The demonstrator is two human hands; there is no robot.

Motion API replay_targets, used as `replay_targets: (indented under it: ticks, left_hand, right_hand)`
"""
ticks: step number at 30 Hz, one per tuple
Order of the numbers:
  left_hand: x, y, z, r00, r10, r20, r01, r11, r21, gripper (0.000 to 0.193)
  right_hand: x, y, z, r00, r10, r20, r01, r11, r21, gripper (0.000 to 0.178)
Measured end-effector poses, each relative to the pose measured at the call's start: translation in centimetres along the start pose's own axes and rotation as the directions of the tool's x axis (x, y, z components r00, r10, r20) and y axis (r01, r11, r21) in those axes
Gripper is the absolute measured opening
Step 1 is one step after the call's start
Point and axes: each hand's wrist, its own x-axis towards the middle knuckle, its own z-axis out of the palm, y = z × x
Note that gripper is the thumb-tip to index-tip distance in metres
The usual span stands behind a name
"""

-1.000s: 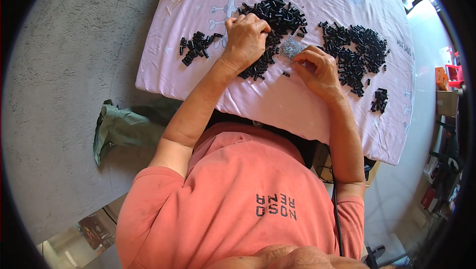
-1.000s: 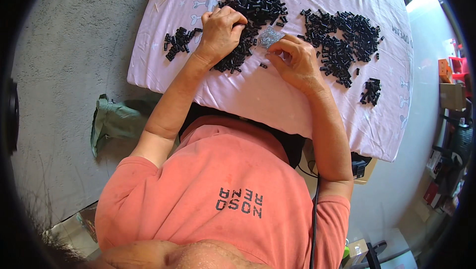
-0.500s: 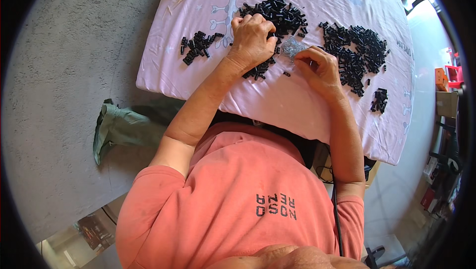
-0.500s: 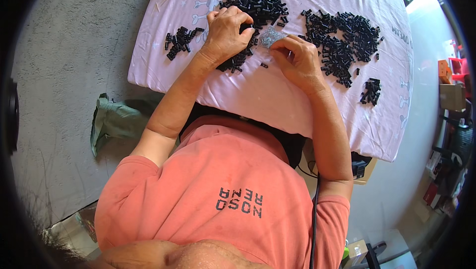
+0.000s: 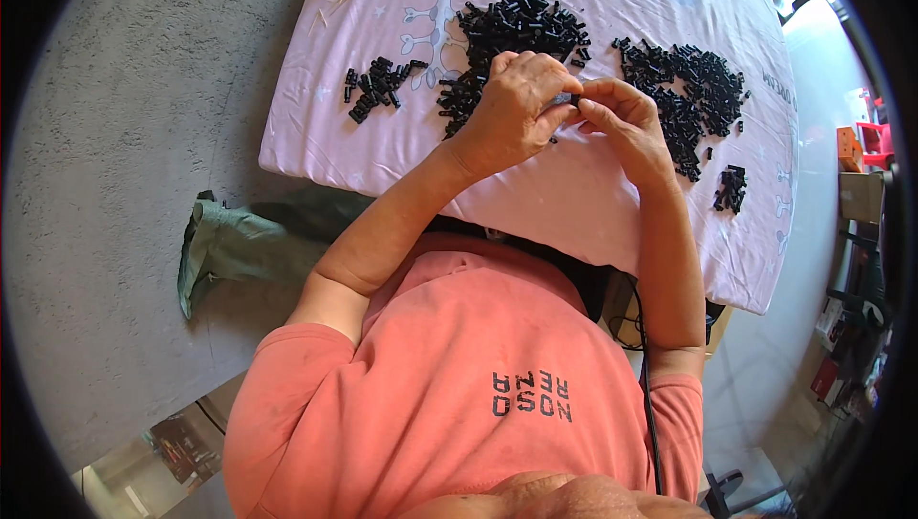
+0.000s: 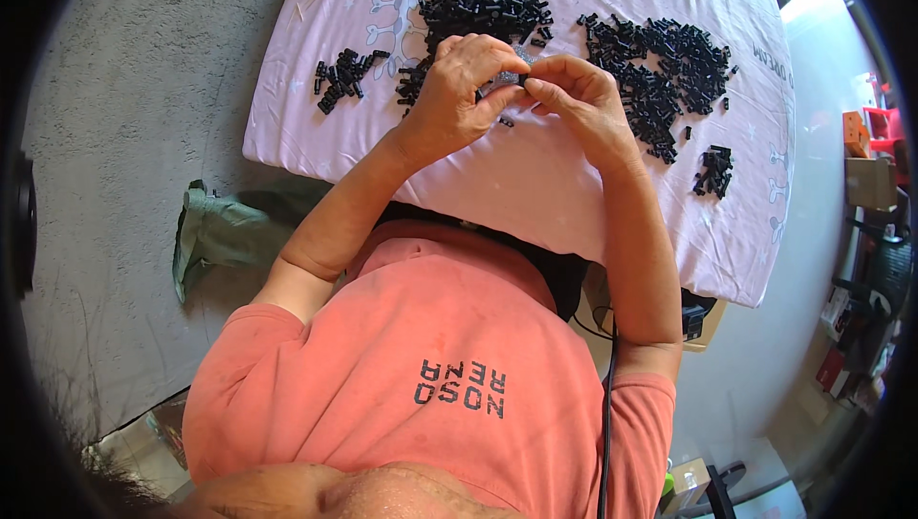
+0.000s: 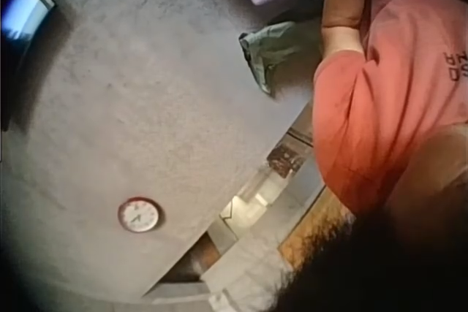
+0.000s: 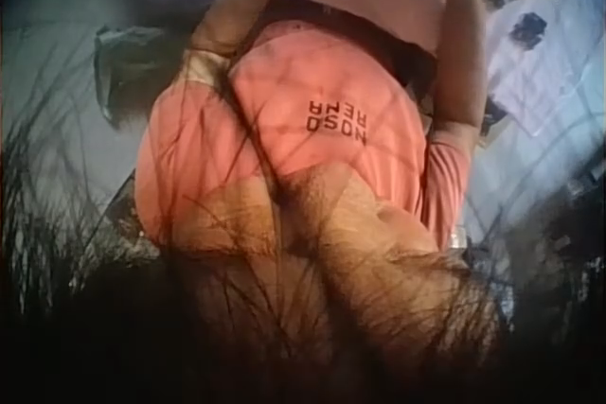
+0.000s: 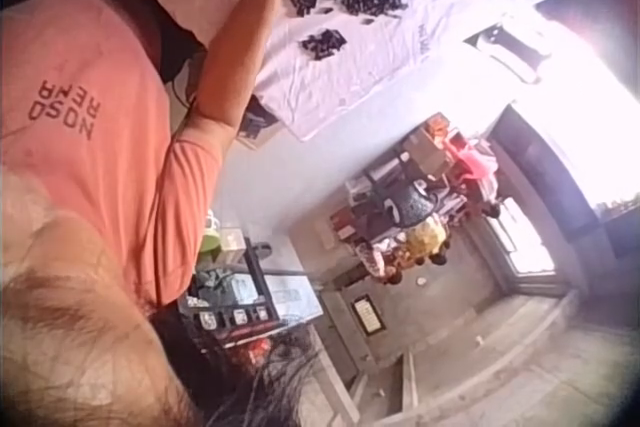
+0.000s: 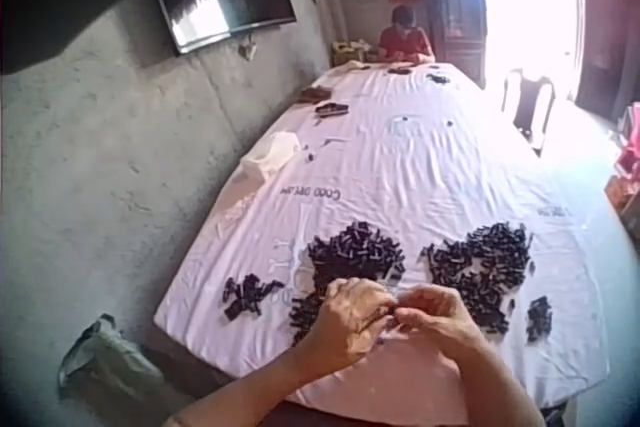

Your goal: The person is manually sorting and inspecting small black plastic components on a table.

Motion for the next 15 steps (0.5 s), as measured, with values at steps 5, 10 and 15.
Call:
replay_targets:
  ticks: [5,10,15]
  left_hand:
    - [0.3,0.2,0.0,0.998,-0.054,0.041,0.059,0.988,-0.141,0.021]
    - [-0.9,-1.3,-0.4,0.994,-0.087,0.069,0.076,0.986,0.149,0.01]
    - [-1.7,-0.9,0.2,0.984,-0.112,0.136,0.071,0.959,0.274,0.009]
  right_hand:
    - [0.0,0.5,-0.6,1.0,0.013,0.002,-0.013,0.996,0.088,0.018]
    - [0.2,0.5,-0.7,0.995,-0.045,-0.086,0.052,0.994,0.091,0.017]
    - [0.2,0.9,-0.8,0.997,-0.045,-0.066,0.053,0.992,0.113,0.017]
